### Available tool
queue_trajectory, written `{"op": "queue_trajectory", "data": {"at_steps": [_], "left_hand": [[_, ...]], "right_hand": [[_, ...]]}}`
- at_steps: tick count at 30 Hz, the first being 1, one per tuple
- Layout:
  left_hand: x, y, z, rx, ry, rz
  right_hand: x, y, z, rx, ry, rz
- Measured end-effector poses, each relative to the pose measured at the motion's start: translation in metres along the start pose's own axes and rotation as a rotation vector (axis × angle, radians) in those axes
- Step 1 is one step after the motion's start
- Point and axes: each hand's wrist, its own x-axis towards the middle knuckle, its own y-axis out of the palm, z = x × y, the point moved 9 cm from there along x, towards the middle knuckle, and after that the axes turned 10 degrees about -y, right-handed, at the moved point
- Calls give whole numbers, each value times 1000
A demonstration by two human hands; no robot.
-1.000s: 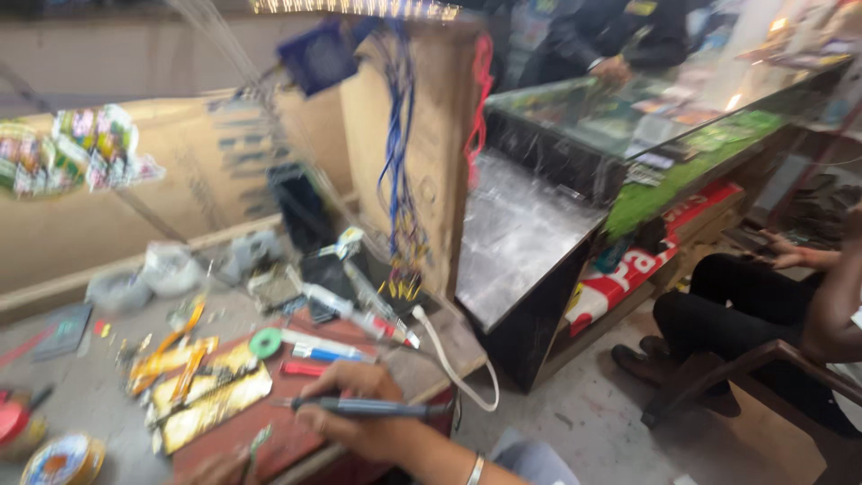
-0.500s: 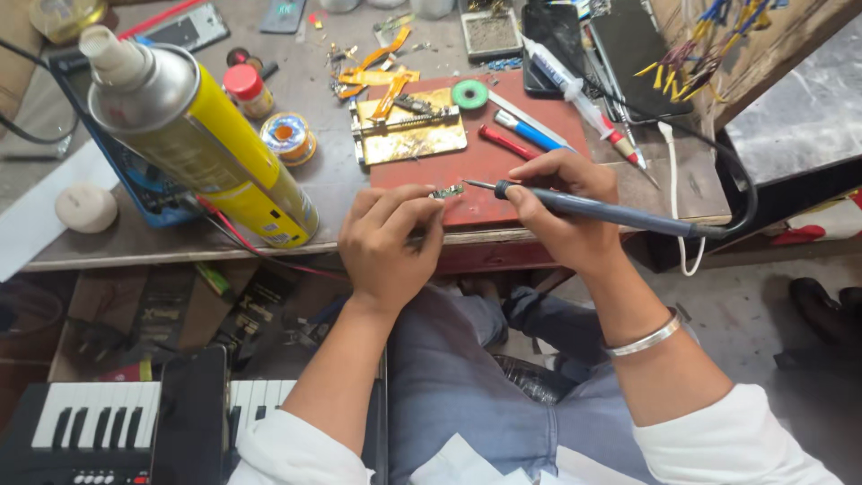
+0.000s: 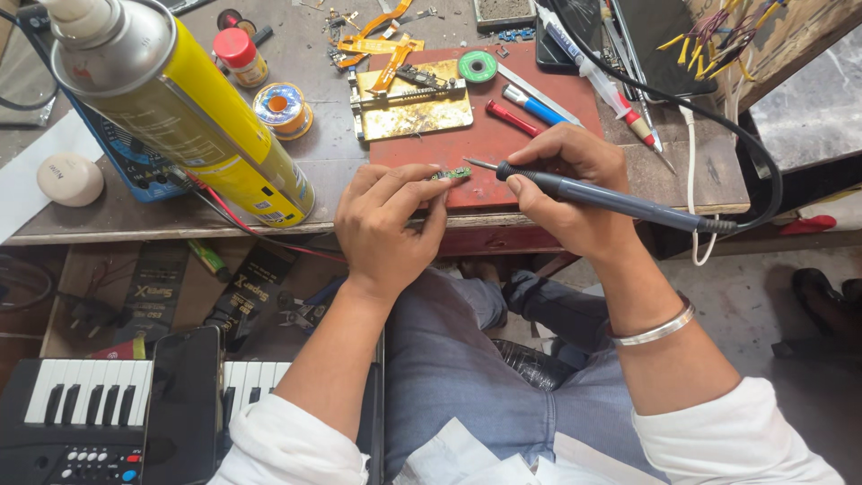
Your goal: The person solders a small green circuit board on a repair bench, holding the board with one hand while applying a soldering iron to its contacts. They use a blue-handled tool to position components, occasionally reposition the board, and continue soldering different points on the board throughout the episode.
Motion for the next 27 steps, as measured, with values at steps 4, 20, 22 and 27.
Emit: {"op": "queue_trajectory", "data": {"at_steps": [4, 20, 22, 27], "left_hand": [[-1, 1, 2, -4, -3, 1], [0, 1, 5, -8, -24, 10], [-1, 2, 5, 0, -26, 8], [-1, 3, 3, 33, -18, 10]], "right_hand": [[2, 2, -4, 42, 47, 26], [0, 13, -1, 120, -19, 137], [1, 12, 2, 61, -47, 140], [0, 12, 2, 91, -21, 121]]}}
